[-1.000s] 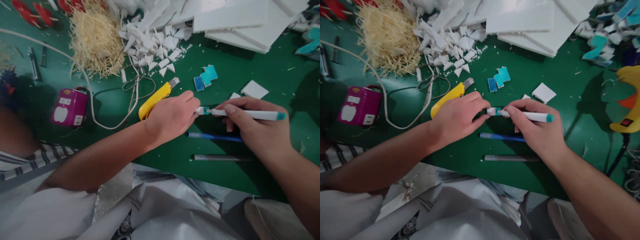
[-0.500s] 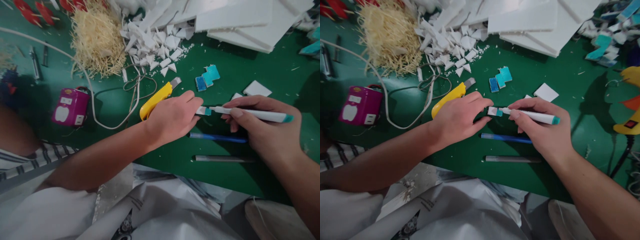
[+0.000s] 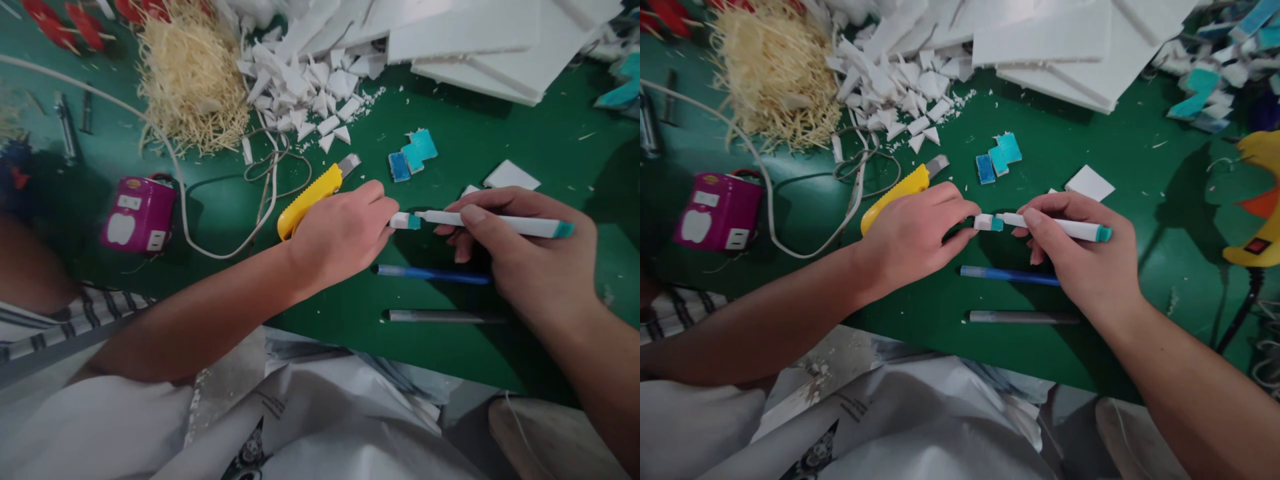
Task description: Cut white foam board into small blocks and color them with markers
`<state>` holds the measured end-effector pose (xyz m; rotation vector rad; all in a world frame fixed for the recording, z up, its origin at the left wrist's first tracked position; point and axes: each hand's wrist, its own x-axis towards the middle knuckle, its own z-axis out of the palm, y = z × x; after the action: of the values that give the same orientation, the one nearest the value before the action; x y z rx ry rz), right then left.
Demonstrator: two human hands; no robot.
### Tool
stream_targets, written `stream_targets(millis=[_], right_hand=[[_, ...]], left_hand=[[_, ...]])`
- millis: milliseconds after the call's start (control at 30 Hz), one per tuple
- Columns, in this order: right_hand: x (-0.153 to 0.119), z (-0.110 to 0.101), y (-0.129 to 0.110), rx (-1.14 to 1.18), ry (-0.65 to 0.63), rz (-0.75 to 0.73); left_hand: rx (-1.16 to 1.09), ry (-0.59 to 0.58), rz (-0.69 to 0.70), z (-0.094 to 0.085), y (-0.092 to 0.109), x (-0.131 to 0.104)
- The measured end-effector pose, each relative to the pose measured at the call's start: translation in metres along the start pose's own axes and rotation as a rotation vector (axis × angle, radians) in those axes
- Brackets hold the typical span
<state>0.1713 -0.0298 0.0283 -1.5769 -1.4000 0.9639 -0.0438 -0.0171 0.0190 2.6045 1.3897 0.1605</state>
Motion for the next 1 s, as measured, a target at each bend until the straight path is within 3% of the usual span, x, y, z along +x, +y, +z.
stream_targets(millis=[667,900,1000], right_hand=[[-0.001,-0.001,-0.002,-0.034,-0.056,0.006],[-0.001,-0.003,0.010,-0.037,-0.084,-0.110],[-0.001,-0.003,0.007,-0.041,-0.054,-0.038]], left_hand=[[0.002,0.061,0.031,0.004,-0.003,-0.003],[0.001,0.105,0.085,0.008,-0.007,-0.004],[-0.005,0.098,0.087,0.008,-0.008,-0.004]])
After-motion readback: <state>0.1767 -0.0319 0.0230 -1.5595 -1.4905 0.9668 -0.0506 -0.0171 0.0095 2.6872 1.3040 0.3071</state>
